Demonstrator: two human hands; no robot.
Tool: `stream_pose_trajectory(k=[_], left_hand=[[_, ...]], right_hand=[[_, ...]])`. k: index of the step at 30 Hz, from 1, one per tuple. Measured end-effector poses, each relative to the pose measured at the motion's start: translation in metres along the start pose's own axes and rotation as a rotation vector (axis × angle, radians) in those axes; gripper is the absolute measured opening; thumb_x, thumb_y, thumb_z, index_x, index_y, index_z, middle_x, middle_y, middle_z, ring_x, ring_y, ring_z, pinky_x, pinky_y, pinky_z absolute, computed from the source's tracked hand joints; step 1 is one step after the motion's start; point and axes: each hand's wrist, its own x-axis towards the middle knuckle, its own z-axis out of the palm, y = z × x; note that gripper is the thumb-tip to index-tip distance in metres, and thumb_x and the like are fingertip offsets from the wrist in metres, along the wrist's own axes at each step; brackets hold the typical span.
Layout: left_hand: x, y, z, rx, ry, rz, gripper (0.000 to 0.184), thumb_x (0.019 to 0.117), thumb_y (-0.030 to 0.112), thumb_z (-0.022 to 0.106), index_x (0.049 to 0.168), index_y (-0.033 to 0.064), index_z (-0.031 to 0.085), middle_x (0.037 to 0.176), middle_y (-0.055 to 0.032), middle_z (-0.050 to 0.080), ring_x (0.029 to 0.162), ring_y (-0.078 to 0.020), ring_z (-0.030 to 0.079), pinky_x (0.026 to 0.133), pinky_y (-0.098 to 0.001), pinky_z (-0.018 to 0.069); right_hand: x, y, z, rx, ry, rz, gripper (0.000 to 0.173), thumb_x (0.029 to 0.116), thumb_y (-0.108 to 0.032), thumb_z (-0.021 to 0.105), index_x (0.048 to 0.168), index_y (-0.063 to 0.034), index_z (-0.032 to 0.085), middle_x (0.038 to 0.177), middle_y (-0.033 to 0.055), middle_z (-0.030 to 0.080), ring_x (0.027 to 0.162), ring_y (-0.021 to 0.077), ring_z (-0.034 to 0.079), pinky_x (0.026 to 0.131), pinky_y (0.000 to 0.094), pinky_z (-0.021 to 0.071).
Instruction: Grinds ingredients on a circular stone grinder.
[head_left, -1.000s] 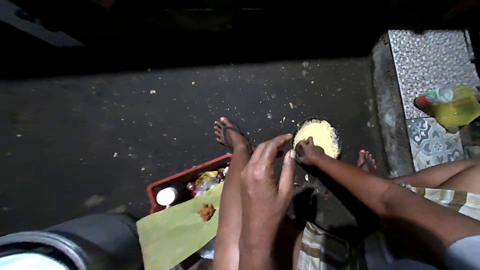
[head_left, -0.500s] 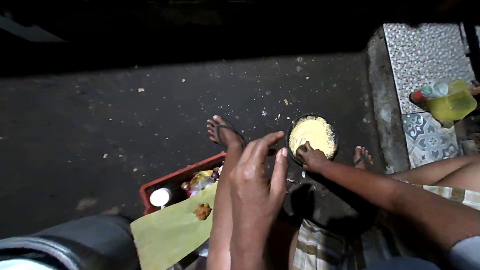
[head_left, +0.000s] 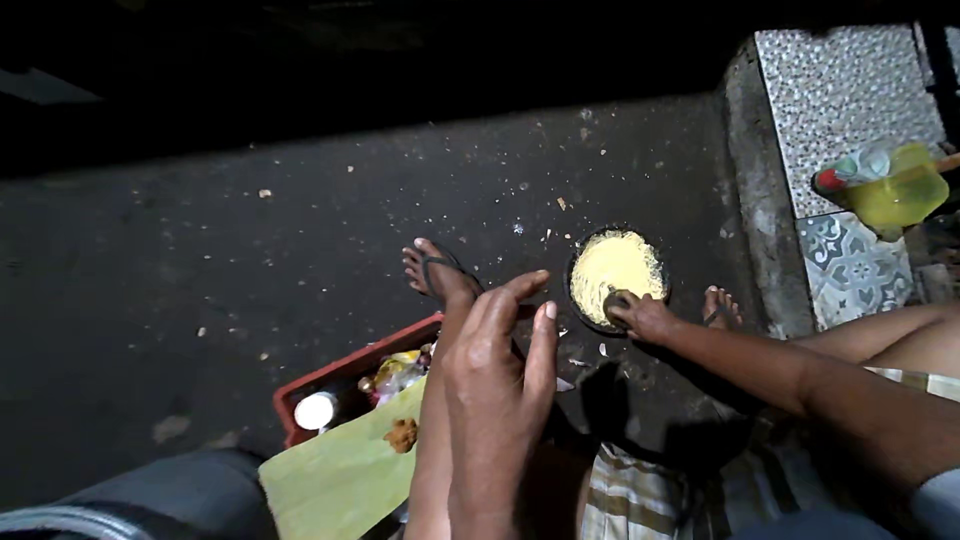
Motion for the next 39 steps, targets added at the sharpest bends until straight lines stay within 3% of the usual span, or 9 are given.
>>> stream_pose_trajectory(k=[4,8,15,18,22,27,30,34,39], left_hand=[[0.008,0.002,0.004,0.008,-0.027,0.022,0.029,0.1019,0.022,0.057,0.124,0.0064,0.068,0.111,-0.0028,0.072,0.097,-0.005,0.069,0.085,-0.0249,0.0593],[0.007,0.001,0.005,0.016,-0.04,0.007,0.03,0.1022,0.022,0.057,0.125,0.0072,0.068,0.113,-0.0029,0.072,0.098,-0.0051,0.069,0.085,-0.025,0.0595],[0.01,0.005,0.009,0.03,-0.042,0.02,0.031,0.1015,0.025,0.057,0.121,0.0047,0.07,0.109,-0.0047,0.073,0.097,-0.0059,0.069,0.085,-0.0239,0.0589],[0.008,0.004,0.009,0.039,-0.056,0.024,0.03,0.1018,0.025,0.057,0.118,0.0038,0.071,0.107,-0.0051,0.073,0.096,-0.0052,0.069,0.086,-0.0226,0.0584],[0.006,0.002,0.011,0.054,-0.079,0.017,0.03,0.1017,0.024,0.056,0.121,0.005,0.069,0.108,-0.0038,0.073,0.095,-0.005,0.07,0.085,-0.0239,0.0591],[0.007,0.002,0.008,0.028,-0.019,0.028,0.03,0.1011,0.023,0.057,0.121,0.0041,0.07,0.107,-0.0049,0.073,0.094,-0.0053,0.07,0.084,-0.0236,0.0595],[0.005,0.002,0.008,0.028,-0.011,0.028,0.03,0.1008,0.023,0.057,0.119,0.0035,0.071,0.107,-0.0057,0.073,0.095,-0.0057,0.07,0.086,-0.023,0.0587],[0.005,0.002,0.009,0.006,-0.024,0.036,0.028,0.1008,0.02,0.057,0.12,0.004,0.07,0.107,-0.0054,0.072,0.094,-0.006,0.07,0.085,-0.0236,0.0588],[0.006,0.001,0.008,0.024,0.005,0.026,0.029,0.1004,0.021,0.058,0.12,0.0053,0.071,0.107,-0.0053,0.073,0.093,-0.0063,0.07,0.084,-0.0247,0.0591]], right_hand=[[0.032,0.031,-0.038,0.181,0.139,0.195,0.063,0.0881,-0.025,0.078,0.147,-0.0229,0.054,0.158,0.0229,0.038,0.108,0.0487,0.065,0.085,0.0668,0.0545],[0.051,0.05,-0.086,0.583,0.148,0.256,0.064,0.0856,-0.037,0.082,0.141,-0.0195,0.055,0.152,0.0299,0.039,0.128,0.048,0.053,0.096,0.0692,0.0481],[0.017,0.01,0.003,0.269,0.145,0.219,0.063,0.0929,-0.038,0.069,0.15,-0.0226,0.051,0.161,0.0241,0.034,0.109,0.0458,0.065,0.087,0.0608,0.0559],[0.029,0.011,-0.009,0.272,0.188,0.223,0.058,0.0972,-0.041,0.066,0.15,-0.0219,0.052,0.161,0.0244,0.034,0.113,0.0467,0.064,0.09,0.0615,0.0546],[0.057,0.0,-0.031,0.429,0.389,0.403,0.064,0.0855,-0.036,0.079,0.143,-0.0248,0.055,0.155,0.0228,0.038,0.107,0.0451,0.066,0.079,0.0612,0.0586],[0.024,-0.005,-0.012,0.362,0.132,0.27,0.065,0.0897,-0.035,0.074,0.149,-0.0233,0.05,0.161,0.0241,0.032,0.113,0.0466,0.064,0.089,0.0623,0.0555],[0.013,0.003,0.006,0.259,0.165,0.187,0.062,0.0937,-0.039,0.069,0.15,-0.0226,0.051,0.161,0.0226,0.034,0.11,0.0452,0.066,0.088,0.0603,0.0558],[0.045,0.001,-0.044,0.435,0.233,0.347,0.062,0.0889,-0.036,0.078,0.144,-0.0218,0.054,0.155,0.0271,0.037,0.111,0.049,0.063,0.087,0.065,0.0548],[0.056,0.026,-0.11,0.448,0.176,0.296,0.062,0.0856,-0.04,0.081,0.141,-0.0251,0.059,0.158,0.0274,0.035,0.118,0.0495,0.06,0.089,0.0696,0.0519]])
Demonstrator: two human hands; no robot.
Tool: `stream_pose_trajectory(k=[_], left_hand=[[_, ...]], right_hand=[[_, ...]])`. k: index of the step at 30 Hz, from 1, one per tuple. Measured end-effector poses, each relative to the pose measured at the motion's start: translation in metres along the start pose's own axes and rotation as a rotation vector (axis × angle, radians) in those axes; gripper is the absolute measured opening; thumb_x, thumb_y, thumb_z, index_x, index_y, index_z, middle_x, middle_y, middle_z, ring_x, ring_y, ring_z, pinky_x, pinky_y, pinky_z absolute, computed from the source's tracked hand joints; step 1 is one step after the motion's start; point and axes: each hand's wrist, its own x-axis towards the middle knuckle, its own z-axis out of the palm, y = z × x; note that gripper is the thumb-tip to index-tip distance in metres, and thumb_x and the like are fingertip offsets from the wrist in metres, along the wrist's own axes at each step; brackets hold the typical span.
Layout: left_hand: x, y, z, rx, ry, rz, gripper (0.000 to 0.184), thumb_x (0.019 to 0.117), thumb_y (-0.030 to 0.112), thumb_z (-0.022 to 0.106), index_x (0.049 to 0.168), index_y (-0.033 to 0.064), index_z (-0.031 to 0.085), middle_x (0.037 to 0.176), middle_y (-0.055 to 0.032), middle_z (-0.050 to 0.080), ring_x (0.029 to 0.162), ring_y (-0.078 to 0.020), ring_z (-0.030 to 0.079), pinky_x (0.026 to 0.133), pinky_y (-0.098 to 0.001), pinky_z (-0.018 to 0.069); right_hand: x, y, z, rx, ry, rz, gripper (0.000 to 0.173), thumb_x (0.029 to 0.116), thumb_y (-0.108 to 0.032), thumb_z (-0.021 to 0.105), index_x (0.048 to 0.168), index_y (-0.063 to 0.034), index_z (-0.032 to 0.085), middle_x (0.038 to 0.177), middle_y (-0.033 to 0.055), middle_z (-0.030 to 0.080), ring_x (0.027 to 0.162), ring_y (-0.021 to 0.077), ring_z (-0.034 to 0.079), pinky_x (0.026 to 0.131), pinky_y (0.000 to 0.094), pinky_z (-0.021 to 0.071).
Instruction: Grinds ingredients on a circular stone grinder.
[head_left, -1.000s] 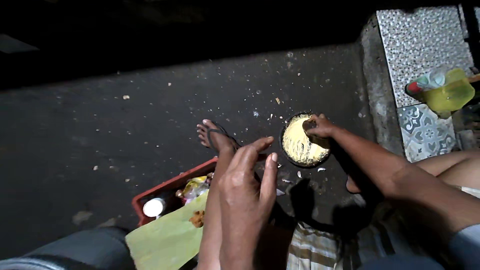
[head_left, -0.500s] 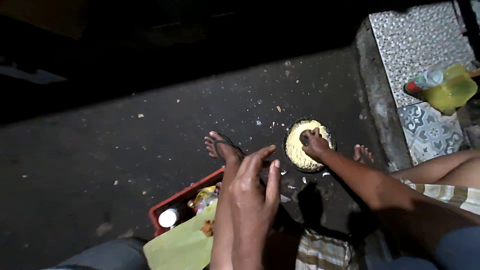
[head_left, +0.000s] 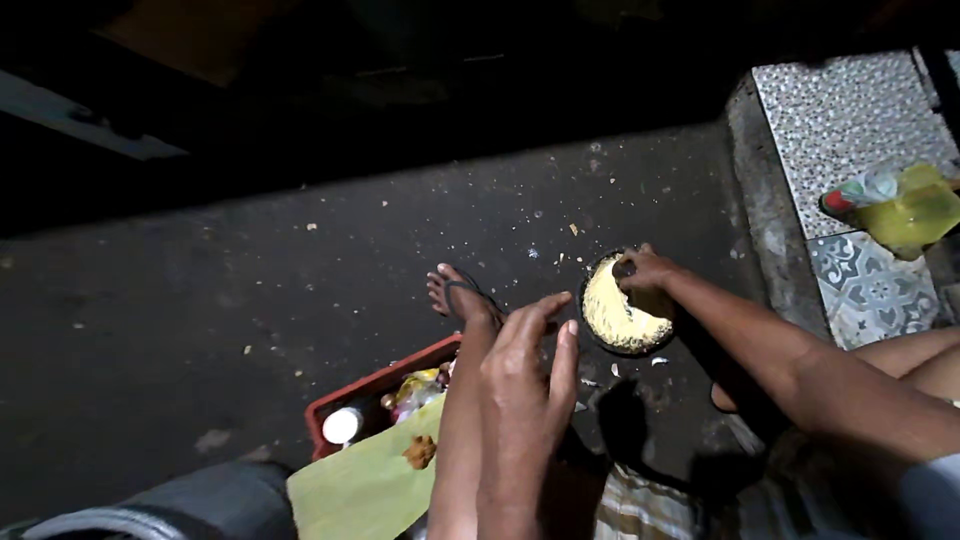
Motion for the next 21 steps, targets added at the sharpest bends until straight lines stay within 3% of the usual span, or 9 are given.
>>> stream_pose_trajectory(k=[4,5,8,11,13,15,19,21], left_hand=[[0.0,0.001,-0.002,0.011,-0.002,0.0,0.029,0.1013,0.024,0.057,0.12,0.0069,0.07,0.107,-0.0038,0.072,0.094,-0.0057,0.07,0.084,-0.0239,0.059],[0.0,0.002,-0.001,0.012,-0.004,0.007,0.03,0.1011,0.024,0.057,0.12,0.0063,0.071,0.106,-0.0044,0.073,0.094,-0.0059,0.07,0.085,-0.0234,0.0586],[0.0,0.005,0.0,0.008,-0.027,0.033,0.031,0.1014,0.024,0.056,0.117,0.0034,0.072,0.107,-0.0071,0.073,0.095,-0.0069,0.07,0.086,-0.0228,0.058],[-0.005,0.005,0.002,0.019,-0.052,0.03,0.03,0.1014,0.024,0.057,0.118,0.0044,0.072,0.107,-0.0062,0.073,0.096,-0.0065,0.07,0.086,-0.023,0.0579],[-0.005,0.006,0.005,0.02,-0.058,0.038,0.03,0.101,0.024,0.057,0.119,0.005,0.071,0.107,-0.0057,0.073,0.096,-0.0063,0.07,0.086,-0.0232,0.0587],[-0.003,0.006,0.003,0.02,-0.035,0.044,0.03,0.101,0.024,0.057,0.12,0.0044,0.071,0.107,-0.0058,0.073,0.094,-0.006,0.07,0.085,-0.0233,0.0587],[-0.007,0.006,-0.002,0.009,-0.042,0.031,0.03,0.1025,0.024,0.056,0.123,0.0056,0.069,0.11,-0.0054,0.072,0.094,-0.0074,0.07,0.084,-0.0269,0.0598],[-0.004,0.007,-0.001,-0.007,-0.036,0.04,0.03,0.1023,0.024,0.056,0.122,0.0056,0.069,0.109,-0.0049,0.072,0.093,-0.0069,0.07,0.083,-0.0263,0.0597]], right_hand=[[-0.019,0.039,0.038,-0.02,0.067,0.046,0.064,0.0842,-0.038,0.083,0.141,-0.0211,0.058,0.158,0.0277,0.034,0.115,0.0499,0.062,0.09,0.0678,0.0536],[-0.032,0.045,0.053,-0.03,0.026,0.047,0.065,0.086,-0.039,0.08,0.144,-0.0195,0.056,0.16,0.0281,0.033,0.118,0.0494,0.061,0.093,0.0664,0.0531],[-0.056,0.052,0.089,-0.145,0.028,0.001,0.063,0.0905,-0.038,0.071,0.148,-0.0198,0.052,0.158,0.0235,0.036,0.11,0.0431,0.066,0.087,0.0582,0.057],[-0.045,0.04,0.085,-0.122,0.037,-0.003,0.06,0.0932,-0.039,0.07,0.148,-0.0207,0.053,0.159,0.0232,0.036,0.113,0.0433,0.065,0.091,0.0586,0.0551],[-0.034,0.042,0.072,-0.099,0.055,-0.028,0.06,0.0897,-0.037,0.074,0.145,-0.0221,0.055,0.156,0.0224,0.039,0.108,0.0427,0.066,0.088,0.0601,0.0561],[-0.025,0.039,0.047,-0.009,0.016,-0.059,0.059,0.0883,-0.035,0.079,0.141,-0.0213,0.058,0.153,0.0243,0.042,0.113,0.0457,0.063,0.09,0.0656,0.0535],[-0.023,0.067,0.016,0.085,0.009,-0.034,0.064,0.0854,-0.035,0.083,0.142,-0.0199,0.057,0.152,0.027,0.041,0.124,0.0462,0.057,0.095,0.0676,0.0509],[-0.038,0.087,0.029,0.023,0.032,-0.047,0.064,0.0845,-0.036,0.084,0.141,-0.0199,0.058,0.153,0.0256,0.041,0.116,0.0457,0.062,0.091,0.0665,0.0537]])
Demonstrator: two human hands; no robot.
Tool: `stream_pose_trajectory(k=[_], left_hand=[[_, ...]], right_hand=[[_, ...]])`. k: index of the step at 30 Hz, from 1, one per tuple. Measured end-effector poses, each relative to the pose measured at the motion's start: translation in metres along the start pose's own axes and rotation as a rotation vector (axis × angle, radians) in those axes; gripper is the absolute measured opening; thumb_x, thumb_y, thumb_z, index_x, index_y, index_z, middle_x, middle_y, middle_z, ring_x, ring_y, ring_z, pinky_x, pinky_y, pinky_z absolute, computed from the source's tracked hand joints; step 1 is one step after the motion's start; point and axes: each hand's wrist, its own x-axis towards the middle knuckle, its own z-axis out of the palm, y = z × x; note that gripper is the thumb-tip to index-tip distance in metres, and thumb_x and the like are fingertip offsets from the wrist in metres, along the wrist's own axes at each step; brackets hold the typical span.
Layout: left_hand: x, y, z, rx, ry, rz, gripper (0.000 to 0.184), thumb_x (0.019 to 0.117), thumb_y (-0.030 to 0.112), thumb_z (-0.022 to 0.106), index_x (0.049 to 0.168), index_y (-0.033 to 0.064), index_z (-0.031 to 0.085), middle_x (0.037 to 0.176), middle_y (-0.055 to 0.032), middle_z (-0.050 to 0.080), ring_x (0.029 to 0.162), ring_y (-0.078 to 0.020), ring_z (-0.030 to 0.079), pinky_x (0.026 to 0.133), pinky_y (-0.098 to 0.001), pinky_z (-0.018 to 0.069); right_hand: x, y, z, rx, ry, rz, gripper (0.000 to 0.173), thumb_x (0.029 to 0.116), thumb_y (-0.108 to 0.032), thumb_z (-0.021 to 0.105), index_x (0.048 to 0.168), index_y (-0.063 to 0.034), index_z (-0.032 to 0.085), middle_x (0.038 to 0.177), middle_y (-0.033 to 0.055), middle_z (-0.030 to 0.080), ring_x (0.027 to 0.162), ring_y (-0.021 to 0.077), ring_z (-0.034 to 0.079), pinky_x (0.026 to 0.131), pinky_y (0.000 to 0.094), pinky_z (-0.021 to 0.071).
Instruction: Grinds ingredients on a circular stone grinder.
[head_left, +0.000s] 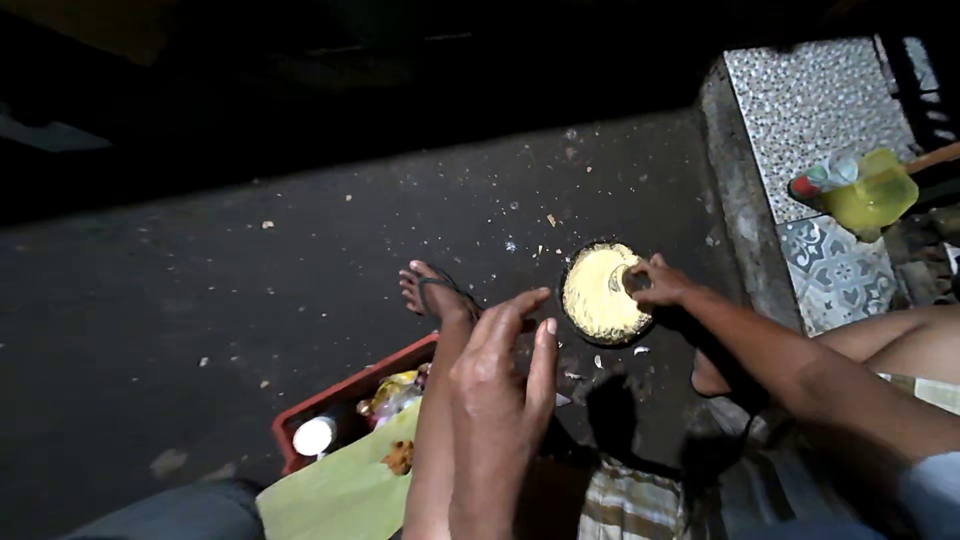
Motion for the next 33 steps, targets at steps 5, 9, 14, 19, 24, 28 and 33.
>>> stream_pose_trajectory(k=[5,9,14,19,24,28,33], left_hand=[[0.006,0.004,0.003,0.022,-0.017,-0.002,0.03,0.1018,0.023,0.057,0.123,0.0056,0.069,0.111,-0.0055,0.072,0.099,-0.0069,0.069,0.088,-0.0257,0.0583],[0.009,0.004,0.008,0.065,-0.033,-0.012,0.029,0.1011,0.023,0.058,0.123,0.0078,0.07,0.11,-0.0052,0.072,0.097,-0.0079,0.069,0.087,-0.027,0.0579],[0.009,0.004,0.003,0.054,-0.034,-0.032,0.03,0.1018,0.022,0.057,0.125,0.007,0.068,0.114,-0.0068,0.071,0.1,-0.0107,0.069,0.09,-0.0306,0.0582],[0.011,0.009,0.009,0.079,-0.054,-0.015,0.03,0.1017,0.025,0.056,0.124,0.0094,0.069,0.11,-0.0051,0.071,0.092,-0.0091,0.069,0.081,-0.0289,0.0576],[0.012,0.007,0.006,0.101,-0.035,-0.015,0.029,0.1006,0.022,0.058,0.124,0.0093,0.069,0.11,-0.0066,0.071,0.09,-0.0111,0.069,0.079,-0.0298,0.0576],[0.002,0.007,0.0,0.056,-0.034,-0.049,0.029,0.1021,0.021,0.057,0.126,0.0076,0.068,0.114,-0.0071,0.071,0.096,-0.0112,0.069,0.085,-0.0297,0.0581],[0.006,0.01,0.003,0.078,-0.046,-0.038,0.03,0.1016,0.022,0.056,0.125,0.0095,0.069,0.111,-0.0057,0.071,0.091,-0.0113,0.069,0.079,-0.0307,0.0573]], right_hand=[[-0.011,-0.012,0.041,-0.247,-0.04,-0.086,0.056,0.0948,-0.04,0.069,0.146,-0.0206,0.056,0.159,0.0199,0.038,0.112,0.0419,0.066,0.09,0.0596,0.0558],[0.03,-0.024,0.024,-0.131,0.034,-0.148,0.062,0.0857,-0.037,0.081,0.141,-0.0224,0.058,0.155,0.0214,0.041,0.103,0.0415,0.068,0.081,0.061,0.0578],[0.006,0.014,0.018,0.112,0.044,-0.094,0.066,0.0826,-0.035,0.086,0.14,-0.016,0.059,0.148,0.0245,0.046,0.12,0.0425,0.059,0.093,0.0641,0.0532],[-0.017,-0.005,0.042,-0.182,-0.046,-0.063,0.06,0.0912,-0.043,0.074,0.144,-0.0206,0.057,0.157,0.0192,0.04,0.107,0.0392,0.068,0.088,0.0576,0.0572],[0.025,-0.009,0.019,-0.011,-0.003,-0.169,0.065,0.0822,-0.033,0.086,0.14,-0.0179,0.061,0.149,0.0233,0.045,0.117,0.0426,0.062,0.09,0.064,0.0542],[-0.011,0.018,0.025,0.015,0.031,-0.072,0.068,0.081,-0.037,0.087,0.139,-0.0153,0.059,0.148,0.0231,0.047,0.116,0.0417,0.063,0.09,0.0635,0.0555],[-0.018,-0.006,0.05,-0.165,0.001,-0.063,0.062,0.0868,-0.039,0.08,0.142,-0.0197,0.058,0.156,0.0204,0.04,0.102,0.0406,0.068,0.083,0.0596,0.0581]])
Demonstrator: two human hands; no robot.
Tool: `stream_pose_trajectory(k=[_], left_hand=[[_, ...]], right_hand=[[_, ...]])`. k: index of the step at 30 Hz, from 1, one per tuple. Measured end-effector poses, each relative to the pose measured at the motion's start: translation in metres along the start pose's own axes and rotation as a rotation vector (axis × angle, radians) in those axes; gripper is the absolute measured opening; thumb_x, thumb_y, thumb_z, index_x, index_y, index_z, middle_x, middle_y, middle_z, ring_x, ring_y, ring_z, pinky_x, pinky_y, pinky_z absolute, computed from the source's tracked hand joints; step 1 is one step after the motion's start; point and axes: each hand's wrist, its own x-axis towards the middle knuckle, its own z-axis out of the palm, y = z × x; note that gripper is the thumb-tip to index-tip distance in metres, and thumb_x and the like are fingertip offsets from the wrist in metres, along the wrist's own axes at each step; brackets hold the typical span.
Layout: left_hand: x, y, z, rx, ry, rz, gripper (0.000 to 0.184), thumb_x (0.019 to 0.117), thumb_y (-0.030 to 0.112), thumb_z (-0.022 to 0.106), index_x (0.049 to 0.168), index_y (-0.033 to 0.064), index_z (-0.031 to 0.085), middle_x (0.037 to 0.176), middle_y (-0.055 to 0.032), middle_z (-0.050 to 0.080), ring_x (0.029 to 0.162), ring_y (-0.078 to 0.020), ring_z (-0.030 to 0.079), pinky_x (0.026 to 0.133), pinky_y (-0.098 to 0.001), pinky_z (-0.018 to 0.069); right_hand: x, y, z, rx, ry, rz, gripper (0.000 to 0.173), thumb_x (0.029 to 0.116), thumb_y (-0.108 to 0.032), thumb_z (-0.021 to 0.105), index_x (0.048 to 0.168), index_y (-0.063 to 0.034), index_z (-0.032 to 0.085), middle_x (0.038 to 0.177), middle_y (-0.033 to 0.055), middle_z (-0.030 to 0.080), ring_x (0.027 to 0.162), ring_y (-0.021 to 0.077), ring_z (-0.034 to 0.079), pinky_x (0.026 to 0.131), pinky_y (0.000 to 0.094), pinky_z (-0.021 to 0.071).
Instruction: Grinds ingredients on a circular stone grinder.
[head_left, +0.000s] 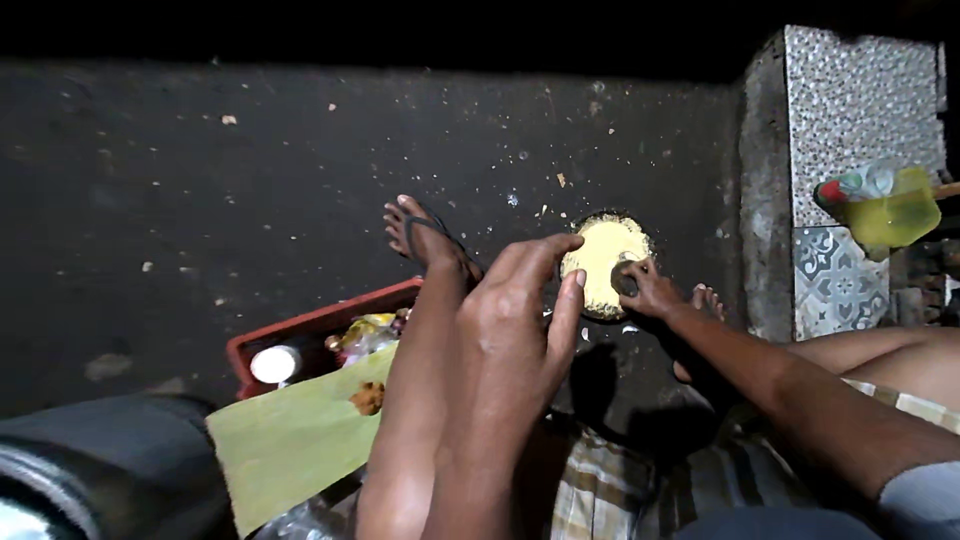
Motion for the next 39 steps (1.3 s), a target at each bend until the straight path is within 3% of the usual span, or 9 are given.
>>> stream_pose_trajectory(k=[2,7,12,15,20,24,28,34,39], left_hand=[[0.002,0.0,0.0,0.002,-0.007,0.011,0.029,0.1017,0.022,0.056,0.125,0.0101,0.069,0.111,-0.0056,0.071,0.09,-0.0118,0.069,0.079,-0.0314,0.0581],[-0.006,-0.003,-0.005,-0.009,0.015,-0.013,0.029,0.1019,0.022,0.056,0.126,0.0104,0.069,0.113,-0.0054,0.07,0.092,-0.012,0.069,0.08,-0.0323,0.0578],[-0.003,-0.002,-0.006,-0.015,0.024,-0.014,0.03,0.101,0.021,0.057,0.125,0.0096,0.069,0.112,-0.0062,0.07,0.087,-0.0123,0.067,0.075,-0.0312,0.0562],[0.002,-0.004,-0.007,-0.004,0.017,-0.003,0.029,0.1013,0.02,0.057,0.125,0.0095,0.069,0.113,-0.0066,0.07,0.086,-0.0121,0.068,0.075,-0.0309,0.0574],[-0.004,-0.007,-0.013,-0.041,0.065,-0.031,0.028,0.1017,0.019,0.057,0.124,0.0095,0.069,0.109,-0.0065,0.069,0.082,-0.0129,0.067,0.071,-0.0319,0.0569],[-0.006,-0.008,-0.012,-0.046,0.066,-0.028,0.028,0.1005,0.02,0.057,0.124,0.0109,0.07,0.108,-0.0054,0.07,0.081,-0.0118,0.066,0.07,-0.03,0.0556],[0.0,-0.009,-0.015,-0.019,0.048,-0.033,0.028,0.1016,0.02,0.057,0.125,0.0098,0.069,0.11,-0.0071,0.07,0.087,-0.0141,0.068,0.076,-0.0323,0.0568],[-0.006,-0.013,-0.02,-0.049,0.116,-0.045,0.028,0.1017,0.02,0.057,0.124,0.0088,0.069,0.111,-0.008,0.07,0.093,-0.0153,0.069,0.082,-0.0325,0.0574],[-0.005,-0.012,-0.019,-0.044,0.095,-0.038,0.028,0.1011,0.02,0.057,0.124,0.0091,0.07,0.109,-0.0062,0.071,0.09,-0.0124,0.068,0.079,-0.0293,0.0568]], right_hand=[[0.018,0.004,-0.003,0.035,0.039,-0.056,0.064,0.0827,-0.036,0.084,0.14,-0.0208,0.059,0.152,0.0211,0.043,0.099,0.0401,0.069,0.079,0.0604,0.0593],[0.004,0.022,-0.008,0.289,0.063,0.026,0.068,0.0833,-0.037,0.086,0.14,-0.0147,0.057,0.151,0.0243,0.044,0.125,0.0424,0.057,0.097,0.0631,0.0519],[-0.008,-0.005,0.004,-0.017,-0.039,-0.017,0.062,0.0891,-0.04,0.078,0.144,-0.0184,0.058,0.156,0.0209,0.041,0.104,0.0402,0.068,0.086,0.0584,0.0577],[0.022,-0.011,-0.002,0.005,0.04,-0.074,0.063,0.0833,-0.037,0.083,0.14,-0.0198,0.06,0.151,0.0219,0.044,0.098,0.0407,0.069,0.078,0.0605,0.0591],[0.011,0.012,-0.004,0.359,0.022,0.044,0.07,0.085,-0.034,0.085,0.143,-0.0116,0.053,0.154,0.0266,0.041,0.131,0.0433,0.052,0.102,0.0633,0.0485],[-0.023,0.0,0.017,0.106,-0.02,0.003,0.068,0.0868,-0.045,0.079,0.144,-0.0149,0.058,0.154,0.0219,0.044,0.121,0.0388,0.061,0.098,0.0559,0.0535],[0.014,-0.015,0.013,-0.003,0.029,-0.112,0.063,0.0841,-0.036,0.083,0.141,-0.0206,0.06,0.152,0.0204,0.044,0.098,0.0388,0.069,0.078,0.0583,0.0597],[0.006,0.01,-0.003,0.344,-0.028,0.029,0.069,0.0873,-0.036,0.082,0.145,-0.0119,0.053,0.152,0.0256,0.044,0.132,0.0414,0.052,0.103,0.0614,0.0485],[-0.013,-0.02,0.016,-0.048,-0.041,-0.024,0.062,0.0895,-0.043,0.077,0.143,-0.0179,0.058,0.155,0.0219,0.041,0.109,0.0402,0.067,0.089,0.0573,0.0571]])
